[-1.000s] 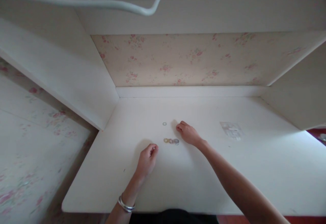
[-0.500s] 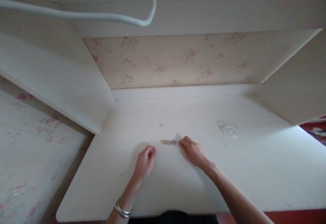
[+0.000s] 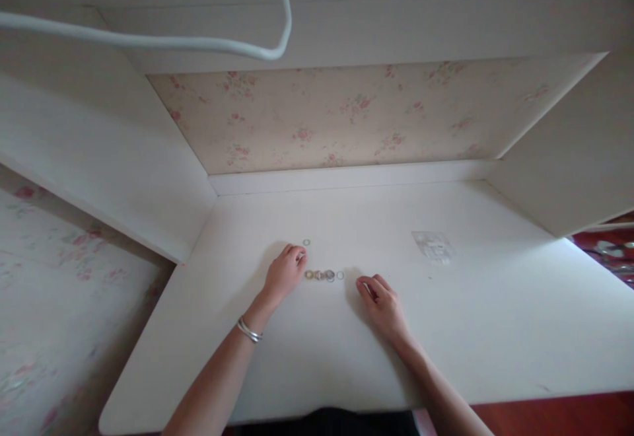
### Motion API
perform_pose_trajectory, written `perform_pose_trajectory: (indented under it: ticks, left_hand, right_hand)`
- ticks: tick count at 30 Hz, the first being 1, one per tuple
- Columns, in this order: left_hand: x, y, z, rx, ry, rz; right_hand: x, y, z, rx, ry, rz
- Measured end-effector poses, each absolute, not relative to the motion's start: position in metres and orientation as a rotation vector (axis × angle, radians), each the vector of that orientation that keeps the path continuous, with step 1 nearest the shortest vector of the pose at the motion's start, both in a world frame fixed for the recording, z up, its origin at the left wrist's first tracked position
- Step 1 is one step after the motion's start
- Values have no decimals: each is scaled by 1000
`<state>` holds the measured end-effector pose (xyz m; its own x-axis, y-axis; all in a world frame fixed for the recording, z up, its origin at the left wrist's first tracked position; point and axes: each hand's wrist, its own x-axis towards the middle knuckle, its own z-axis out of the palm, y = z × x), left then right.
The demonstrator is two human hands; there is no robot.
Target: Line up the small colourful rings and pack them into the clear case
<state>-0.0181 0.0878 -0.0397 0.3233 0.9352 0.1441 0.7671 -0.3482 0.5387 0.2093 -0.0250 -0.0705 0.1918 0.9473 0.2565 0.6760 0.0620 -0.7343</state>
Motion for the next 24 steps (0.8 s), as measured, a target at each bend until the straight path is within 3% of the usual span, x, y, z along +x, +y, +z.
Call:
perform_pose_trajectory:
  ticks: [10,17,24]
  left_hand:
    - [2,120,-45,2424,1638,269]
    - [-2,119,-54,2382,1596,389]
    - [-8,117,-61,2168,1482,755]
  right_hand:
    - [210,-23,-71,-1676,-1575,452]
    - [210,-22,-71,-1673,-1586,446]
    - [210,-22,-67,-1682,-1590,440]
